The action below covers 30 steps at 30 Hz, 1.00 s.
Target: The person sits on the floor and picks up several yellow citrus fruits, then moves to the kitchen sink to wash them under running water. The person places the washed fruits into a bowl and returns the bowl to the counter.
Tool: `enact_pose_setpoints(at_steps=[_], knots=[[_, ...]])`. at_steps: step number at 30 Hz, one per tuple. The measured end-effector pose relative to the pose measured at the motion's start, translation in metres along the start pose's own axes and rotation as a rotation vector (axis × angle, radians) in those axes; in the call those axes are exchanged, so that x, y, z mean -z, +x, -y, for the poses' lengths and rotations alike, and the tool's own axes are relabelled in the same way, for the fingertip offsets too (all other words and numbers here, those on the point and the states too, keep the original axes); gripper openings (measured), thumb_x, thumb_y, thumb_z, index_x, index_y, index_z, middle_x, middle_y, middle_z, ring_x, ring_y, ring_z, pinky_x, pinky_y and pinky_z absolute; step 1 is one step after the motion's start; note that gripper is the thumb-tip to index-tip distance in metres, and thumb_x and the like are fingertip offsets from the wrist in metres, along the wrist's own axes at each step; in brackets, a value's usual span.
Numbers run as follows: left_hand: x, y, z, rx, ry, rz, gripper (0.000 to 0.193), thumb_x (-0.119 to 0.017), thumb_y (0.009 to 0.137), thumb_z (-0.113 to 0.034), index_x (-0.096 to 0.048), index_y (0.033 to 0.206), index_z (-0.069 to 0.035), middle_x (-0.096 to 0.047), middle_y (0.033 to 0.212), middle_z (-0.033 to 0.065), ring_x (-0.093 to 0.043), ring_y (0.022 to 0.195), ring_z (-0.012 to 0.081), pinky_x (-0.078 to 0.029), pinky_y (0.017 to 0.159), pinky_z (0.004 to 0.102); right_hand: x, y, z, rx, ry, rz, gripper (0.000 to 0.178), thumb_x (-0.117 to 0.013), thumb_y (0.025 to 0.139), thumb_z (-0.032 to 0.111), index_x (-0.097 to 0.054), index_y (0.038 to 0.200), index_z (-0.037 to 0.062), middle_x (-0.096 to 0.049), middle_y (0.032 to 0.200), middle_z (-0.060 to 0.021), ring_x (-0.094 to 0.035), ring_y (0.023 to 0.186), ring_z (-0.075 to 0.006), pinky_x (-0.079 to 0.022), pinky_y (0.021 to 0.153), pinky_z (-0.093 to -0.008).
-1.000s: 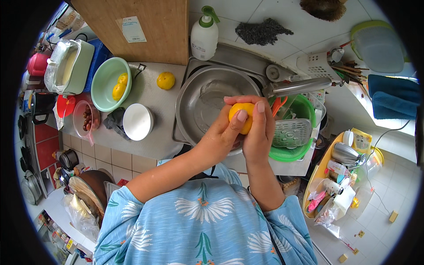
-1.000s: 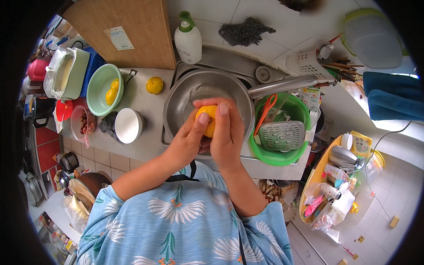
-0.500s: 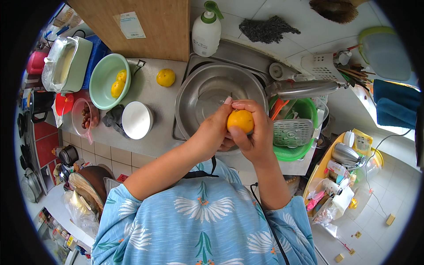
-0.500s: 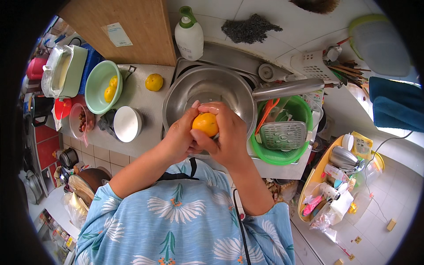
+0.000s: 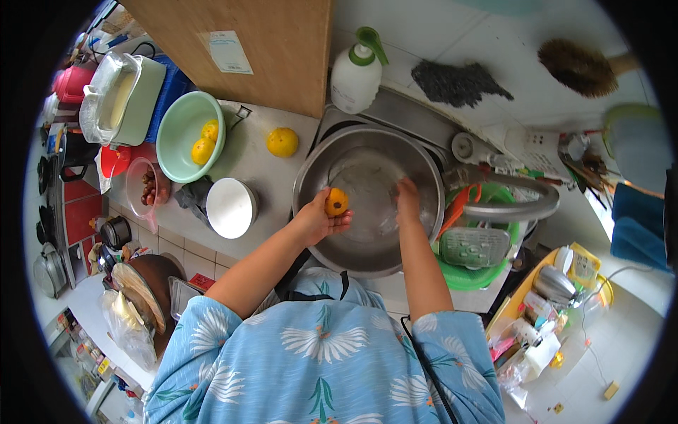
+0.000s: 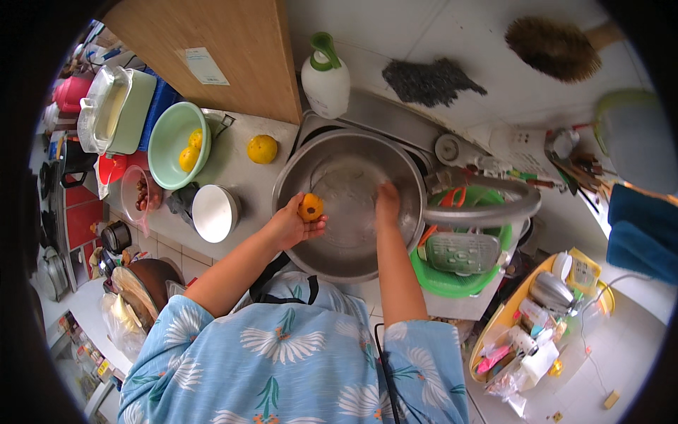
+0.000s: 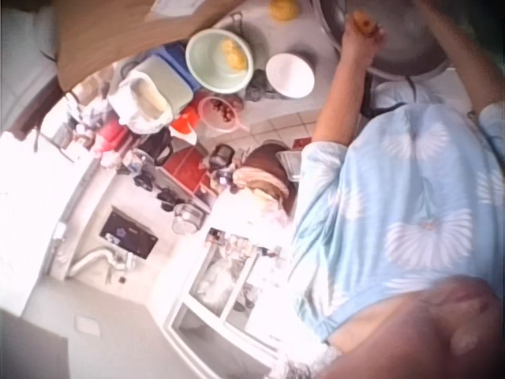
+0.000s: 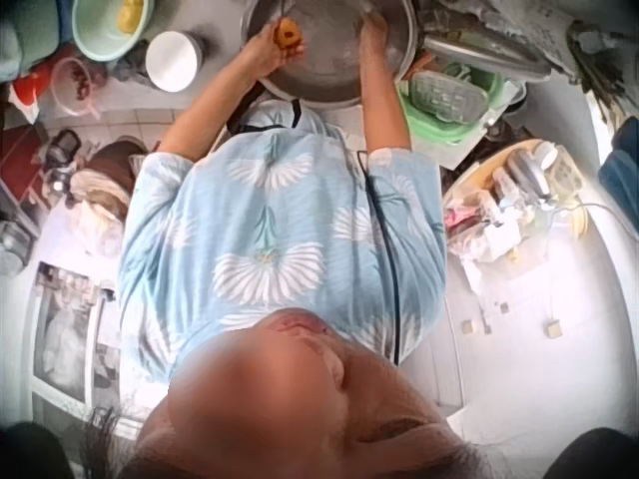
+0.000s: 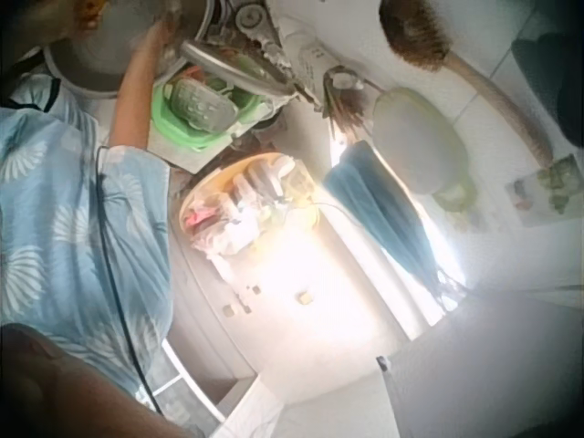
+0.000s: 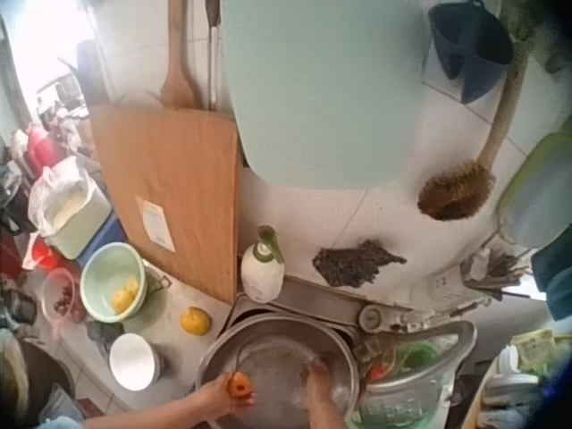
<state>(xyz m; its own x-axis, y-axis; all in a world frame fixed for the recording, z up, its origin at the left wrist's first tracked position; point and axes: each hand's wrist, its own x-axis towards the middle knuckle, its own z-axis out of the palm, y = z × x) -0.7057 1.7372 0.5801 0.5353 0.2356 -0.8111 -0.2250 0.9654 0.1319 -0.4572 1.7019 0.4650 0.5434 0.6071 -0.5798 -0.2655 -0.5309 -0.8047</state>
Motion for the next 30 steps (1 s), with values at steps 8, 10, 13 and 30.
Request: enact_pose_setpoints(at_steps=[8,10,13,30], knots=[[0.005,0.047,-0.008,-0.281,0.004,-0.185,0.032,-0.040,0.104,-0.029,-0.048,0.128,-0.009,-0.057,0.114,0.0105,-0.058,0.101,0.0230,-0.049,0.094,0.0403,-0.036,0.016,-0.018,-0.530,0.546,0.561,0.032,-0.049,0.098,0.020,-0.061,0.115,-0.0037,-0.067,0.096,-0.0164,-0.067,0.081,-0.0278,-0.055,0.082,-0.0373],[0.025,0.060,-0.001,-0.297,-0.120,-0.074,0.030,-0.042,0.104,-0.027,-0.048,0.129,-0.011,-0.057,0.111,0.0093,-0.059,0.098,0.0229,-0.050,0.090,0.0402,-0.052,-0.040,0.044,-0.451,0.267,0.714,0.033,-0.048,0.099,0.019,-0.059,0.119,-0.0041,-0.066,0.106,-0.0176,-0.067,0.093,-0.0279,-0.054,0.087,-0.0369],[0.000,0.058,-0.002,-0.291,0.035,-0.044,0.028,-0.044,0.103,-0.027,-0.049,0.126,-0.013,-0.057,0.110,0.0075,-0.059,0.093,0.0211,-0.051,0.080,0.0350,-0.032,-0.099,0.107,-0.232,0.022,0.725,0.035,-0.046,0.100,0.019,-0.057,0.124,-0.0048,-0.063,0.119,-0.0189,-0.062,0.110,-0.0274,-0.050,0.094,-0.0367],[-0.012,0.008,0.014,-0.256,0.509,-0.227,0.040,-0.030,0.104,-0.037,-0.053,0.123,-0.009,-0.061,0.105,0.0120,-0.063,0.080,0.0229,-0.052,0.070,0.0329,0.035,-0.103,0.031,0.111,-0.602,0.250,0.033,-0.044,0.094,0.009,-0.064,0.119,0.0001,-0.064,0.124,-0.0154,-0.061,0.111,-0.0270,-0.044,0.098,-0.0367]])
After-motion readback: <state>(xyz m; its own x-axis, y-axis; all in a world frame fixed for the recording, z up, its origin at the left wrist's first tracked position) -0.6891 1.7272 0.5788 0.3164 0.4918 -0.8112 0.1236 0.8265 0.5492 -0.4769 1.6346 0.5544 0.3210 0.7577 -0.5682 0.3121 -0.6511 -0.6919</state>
